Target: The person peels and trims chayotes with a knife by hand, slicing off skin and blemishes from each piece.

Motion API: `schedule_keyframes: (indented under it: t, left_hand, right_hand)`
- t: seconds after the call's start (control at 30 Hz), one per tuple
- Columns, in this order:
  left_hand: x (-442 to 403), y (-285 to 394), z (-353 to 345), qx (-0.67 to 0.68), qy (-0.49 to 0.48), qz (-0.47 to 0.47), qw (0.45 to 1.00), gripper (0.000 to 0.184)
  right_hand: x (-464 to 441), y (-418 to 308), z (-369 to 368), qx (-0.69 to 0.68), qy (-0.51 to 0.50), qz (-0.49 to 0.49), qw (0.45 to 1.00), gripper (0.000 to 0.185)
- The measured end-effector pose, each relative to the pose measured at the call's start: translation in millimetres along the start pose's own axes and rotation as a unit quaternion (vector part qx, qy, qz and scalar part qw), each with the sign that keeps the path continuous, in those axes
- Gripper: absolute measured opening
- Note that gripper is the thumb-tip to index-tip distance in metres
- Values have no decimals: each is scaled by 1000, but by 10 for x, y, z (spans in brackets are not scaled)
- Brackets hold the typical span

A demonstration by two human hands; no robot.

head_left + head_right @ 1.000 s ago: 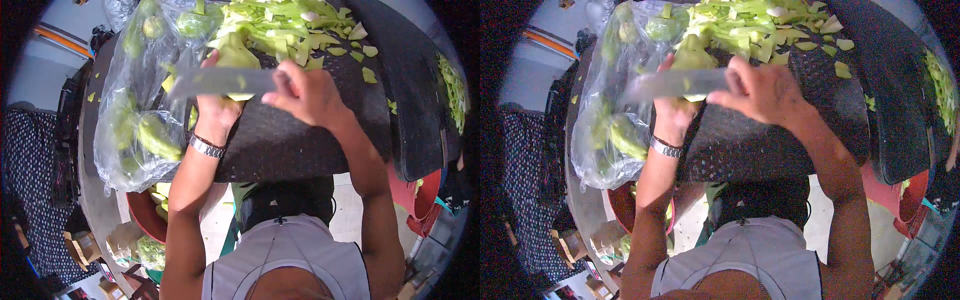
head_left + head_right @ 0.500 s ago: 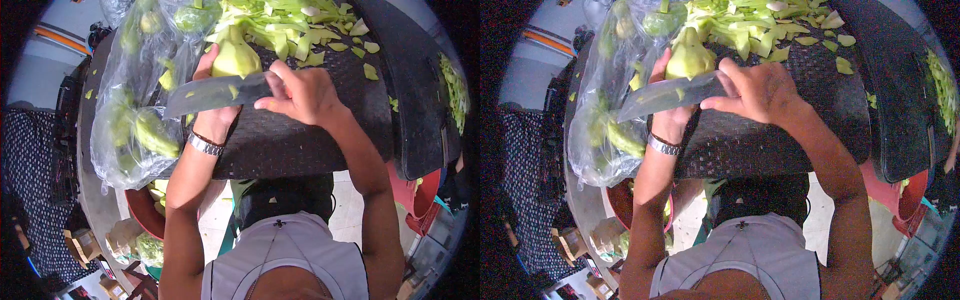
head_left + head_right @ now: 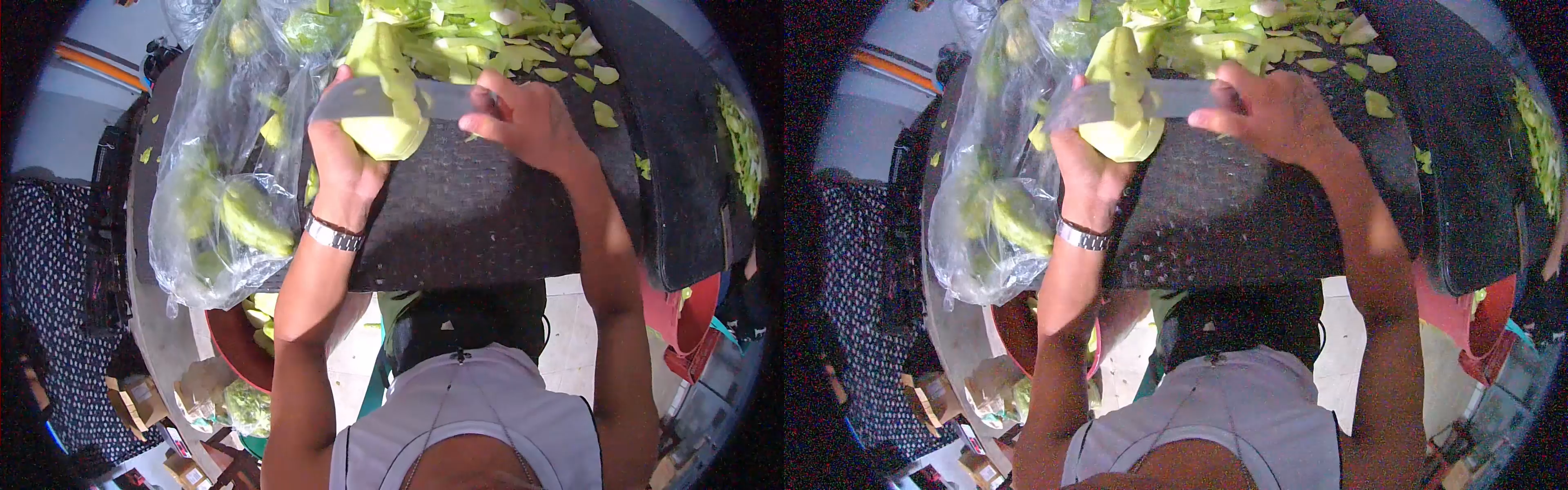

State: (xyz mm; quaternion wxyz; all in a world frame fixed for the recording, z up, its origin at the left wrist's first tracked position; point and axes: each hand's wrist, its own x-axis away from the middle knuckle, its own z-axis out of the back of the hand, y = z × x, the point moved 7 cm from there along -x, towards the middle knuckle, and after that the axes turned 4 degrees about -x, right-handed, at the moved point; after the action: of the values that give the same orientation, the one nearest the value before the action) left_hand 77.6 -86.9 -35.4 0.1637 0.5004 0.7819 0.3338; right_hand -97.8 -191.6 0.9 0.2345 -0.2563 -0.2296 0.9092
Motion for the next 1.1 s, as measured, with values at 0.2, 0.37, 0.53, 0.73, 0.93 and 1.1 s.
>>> schedule_keyframes:
  t: [0.2,0.37,0.53,0.73,0.93,1.1]
  left_hand:
    - [29,-65,54,-24,2,5,1000,47]
    - [93,-16,-140,-45,10,-3,999,42]
    - [-18,-74,-46,7,-35,50,998,43]
    - [23,-45,-48,-37,39,25,998,37]
    - [-22,-181,130,-52,39,2,998,28]
    - [65,-177,0,-57,30,9,998,31]
  right_hand:
    - [25,-199,-79,-23,-41,1,999,56]
    - [-49,541,190,9,22,-144,989,62]
    - [101,732,-41,-164,-65,-371,912,65]
    - [19,19,-80,-111,19,-124,986,56]
    - [60,-282,-102,-73,-17,-13,997,50]
    - [25,-112,-53,-23,15,4,1000,53]
